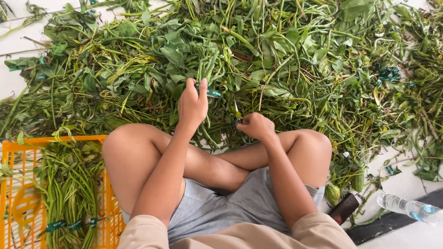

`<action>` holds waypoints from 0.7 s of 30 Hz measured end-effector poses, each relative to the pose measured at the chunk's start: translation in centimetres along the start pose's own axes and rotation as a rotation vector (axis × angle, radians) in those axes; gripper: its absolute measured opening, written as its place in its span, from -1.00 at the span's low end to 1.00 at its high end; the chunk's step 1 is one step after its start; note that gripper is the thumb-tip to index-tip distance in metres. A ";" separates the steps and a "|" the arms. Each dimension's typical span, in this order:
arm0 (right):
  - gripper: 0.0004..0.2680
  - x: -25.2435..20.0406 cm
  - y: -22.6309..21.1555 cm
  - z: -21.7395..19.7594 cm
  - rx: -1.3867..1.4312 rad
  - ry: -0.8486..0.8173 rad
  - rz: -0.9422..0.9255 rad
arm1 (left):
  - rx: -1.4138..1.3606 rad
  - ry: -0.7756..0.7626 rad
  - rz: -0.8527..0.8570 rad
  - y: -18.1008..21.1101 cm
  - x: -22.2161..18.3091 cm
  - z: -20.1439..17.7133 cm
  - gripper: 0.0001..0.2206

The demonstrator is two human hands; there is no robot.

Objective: Gathering leafy green vegetables into bunches and binding them with tape using a manual dispenser.

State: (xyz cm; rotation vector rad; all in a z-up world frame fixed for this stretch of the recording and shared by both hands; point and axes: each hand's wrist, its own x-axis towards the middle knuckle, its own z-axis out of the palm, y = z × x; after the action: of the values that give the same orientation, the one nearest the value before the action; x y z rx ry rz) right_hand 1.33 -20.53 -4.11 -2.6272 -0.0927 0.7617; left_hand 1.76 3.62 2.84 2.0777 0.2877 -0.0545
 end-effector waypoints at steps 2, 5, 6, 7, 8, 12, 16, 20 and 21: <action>-0.67 -0.9 0.9 -0.6 0.008 -0.027 0.065 | 0.012 0.004 -0.007 0.3 -0.2 -0.2 -0.41; -0.73 -1.5 3.3 -0.3 0.090 -0.082 0.129 | 0.040 0.026 0.007 0.2 0.0 -0.2 -0.42; -0.78 -1.7 4.2 0.2 0.164 -0.118 0.130 | 0.056 0.040 0.023 0.0 0.0 -0.1 -0.43; -0.78 -2.2 4.5 -0.3 0.160 -0.117 0.127 | 0.052 0.044 0.023 -0.3 0.2 0.0 -0.43; -0.83 -2.8 4.9 -0.7 0.326 -0.191 0.088 | 0.062 0.074 0.060 -0.5 0.3 0.1 -0.47; -0.91 -3.6 5.7 -1.1 0.697 -0.278 -0.104 | 0.100 0.166 0.178 -1.0 0.4 0.5 -0.54; -0.87 -5.4 3.4 -1.9 0.829 -0.263 -0.219 | 0.073 0.211 0.237 -1.9 1.2 1.2 -0.58; -0.77 -6.9 0.7 -0.6 1.111 -0.204 -0.267 | -0.044 0.113 0.174 -3.2 1.8 1.7 -0.53; -0.73 -7.2 0.1 -0.1 1.223 -0.197 -0.275 | -0.082 0.116 0.173 -3.5 1.9 1.9 -0.53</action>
State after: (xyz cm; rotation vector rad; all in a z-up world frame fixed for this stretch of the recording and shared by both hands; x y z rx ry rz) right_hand -4.77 -21.93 -0.48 -1.3497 -0.0227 0.6581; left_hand 3.00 4.00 -1.44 2.0190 0.1761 0.1795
